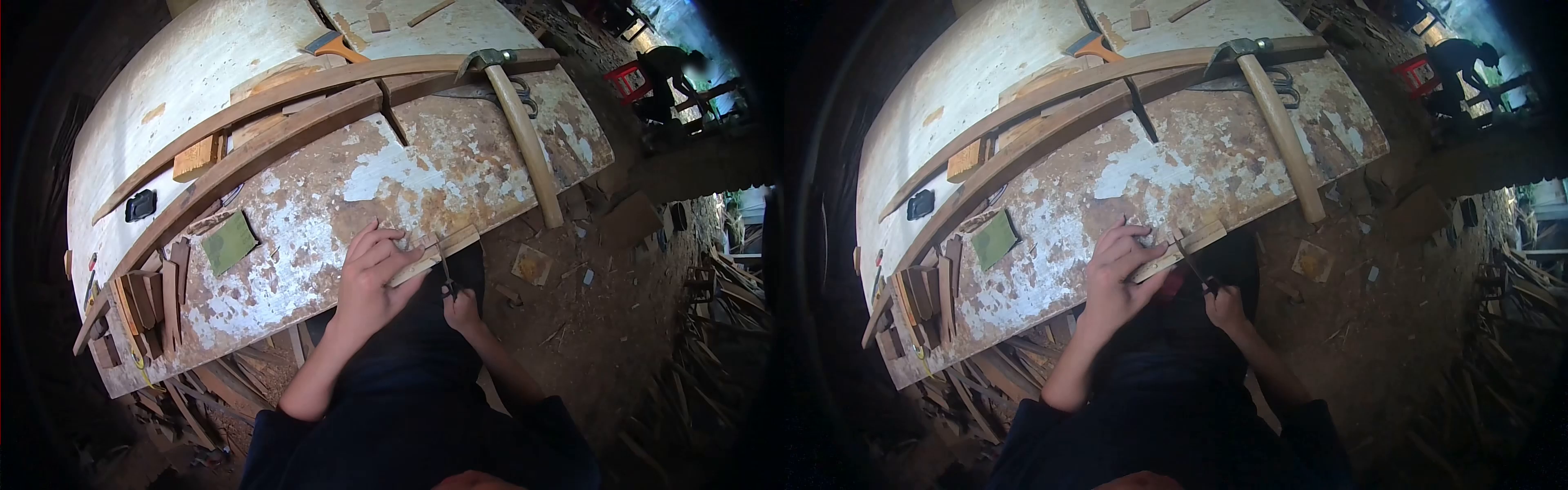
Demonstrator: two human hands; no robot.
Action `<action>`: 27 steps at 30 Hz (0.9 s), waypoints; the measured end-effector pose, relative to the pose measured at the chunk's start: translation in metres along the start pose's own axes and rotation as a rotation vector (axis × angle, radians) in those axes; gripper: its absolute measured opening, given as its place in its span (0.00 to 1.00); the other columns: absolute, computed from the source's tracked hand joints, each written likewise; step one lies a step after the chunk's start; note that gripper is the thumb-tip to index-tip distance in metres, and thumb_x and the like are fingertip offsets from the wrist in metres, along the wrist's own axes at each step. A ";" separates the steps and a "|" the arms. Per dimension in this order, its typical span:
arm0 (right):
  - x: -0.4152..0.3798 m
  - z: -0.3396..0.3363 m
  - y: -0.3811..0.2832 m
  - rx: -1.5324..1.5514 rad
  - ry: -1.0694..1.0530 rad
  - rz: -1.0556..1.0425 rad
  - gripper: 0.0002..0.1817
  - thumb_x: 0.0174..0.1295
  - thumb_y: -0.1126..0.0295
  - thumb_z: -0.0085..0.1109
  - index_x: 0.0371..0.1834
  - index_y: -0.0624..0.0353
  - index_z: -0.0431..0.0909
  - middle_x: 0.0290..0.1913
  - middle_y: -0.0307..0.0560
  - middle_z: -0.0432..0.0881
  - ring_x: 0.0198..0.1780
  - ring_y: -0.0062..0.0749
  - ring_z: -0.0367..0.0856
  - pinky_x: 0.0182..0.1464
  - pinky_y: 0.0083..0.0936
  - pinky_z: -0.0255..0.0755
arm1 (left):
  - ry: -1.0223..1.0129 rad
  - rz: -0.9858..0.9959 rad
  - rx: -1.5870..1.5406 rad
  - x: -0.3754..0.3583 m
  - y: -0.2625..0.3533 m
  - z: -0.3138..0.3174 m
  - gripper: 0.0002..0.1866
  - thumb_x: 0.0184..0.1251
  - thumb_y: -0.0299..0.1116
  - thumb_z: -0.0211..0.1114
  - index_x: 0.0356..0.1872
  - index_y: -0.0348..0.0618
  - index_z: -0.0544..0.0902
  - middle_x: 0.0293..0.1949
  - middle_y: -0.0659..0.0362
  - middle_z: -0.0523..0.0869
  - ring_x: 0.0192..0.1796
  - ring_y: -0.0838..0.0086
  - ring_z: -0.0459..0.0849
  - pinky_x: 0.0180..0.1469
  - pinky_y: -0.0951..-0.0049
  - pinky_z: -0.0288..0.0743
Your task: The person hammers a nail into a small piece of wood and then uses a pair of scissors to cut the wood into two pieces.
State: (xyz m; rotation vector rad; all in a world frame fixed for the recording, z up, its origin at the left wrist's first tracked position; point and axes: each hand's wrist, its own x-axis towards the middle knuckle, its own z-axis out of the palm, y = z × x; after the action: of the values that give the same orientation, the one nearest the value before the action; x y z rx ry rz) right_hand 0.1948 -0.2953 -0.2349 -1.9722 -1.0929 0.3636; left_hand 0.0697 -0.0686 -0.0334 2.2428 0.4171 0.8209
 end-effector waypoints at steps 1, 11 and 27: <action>0.001 -0.002 0.000 0.007 0.009 0.001 0.09 0.74 0.71 0.65 0.40 0.66 0.87 0.31 0.66 0.87 0.35 0.70 0.88 0.40 0.56 0.79 | -0.005 0.005 -0.003 0.001 0.000 0.000 0.17 0.54 0.27 0.86 0.47 0.43 0.97 0.34 0.57 0.87 0.59 0.55 0.91 0.80 0.40 0.74; 0.025 -0.007 -0.017 0.064 0.026 -0.005 0.08 0.74 0.72 0.63 0.43 0.66 0.87 0.34 0.69 0.87 0.39 0.74 0.87 0.39 0.58 0.80 | 0.004 -0.002 -0.010 0.001 -0.001 0.001 0.17 0.54 0.27 0.86 0.48 0.43 0.96 0.35 0.58 0.87 0.60 0.58 0.91 0.80 0.41 0.74; 0.039 -0.004 -0.037 0.163 0.078 -0.021 0.10 0.77 0.70 0.61 0.42 0.66 0.86 0.36 0.69 0.87 0.42 0.75 0.88 0.41 0.58 0.81 | 0.016 0.007 -0.036 0.000 -0.001 0.000 0.17 0.55 0.28 0.85 0.47 0.43 0.96 0.36 0.56 0.88 0.58 0.57 0.91 0.79 0.41 0.75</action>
State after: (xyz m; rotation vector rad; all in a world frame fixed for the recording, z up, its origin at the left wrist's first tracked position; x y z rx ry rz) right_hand 0.1991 -0.2562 -0.1986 -1.8149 -1.0018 0.3506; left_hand 0.0694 -0.0678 -0.0345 2.2074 0.3995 0.8437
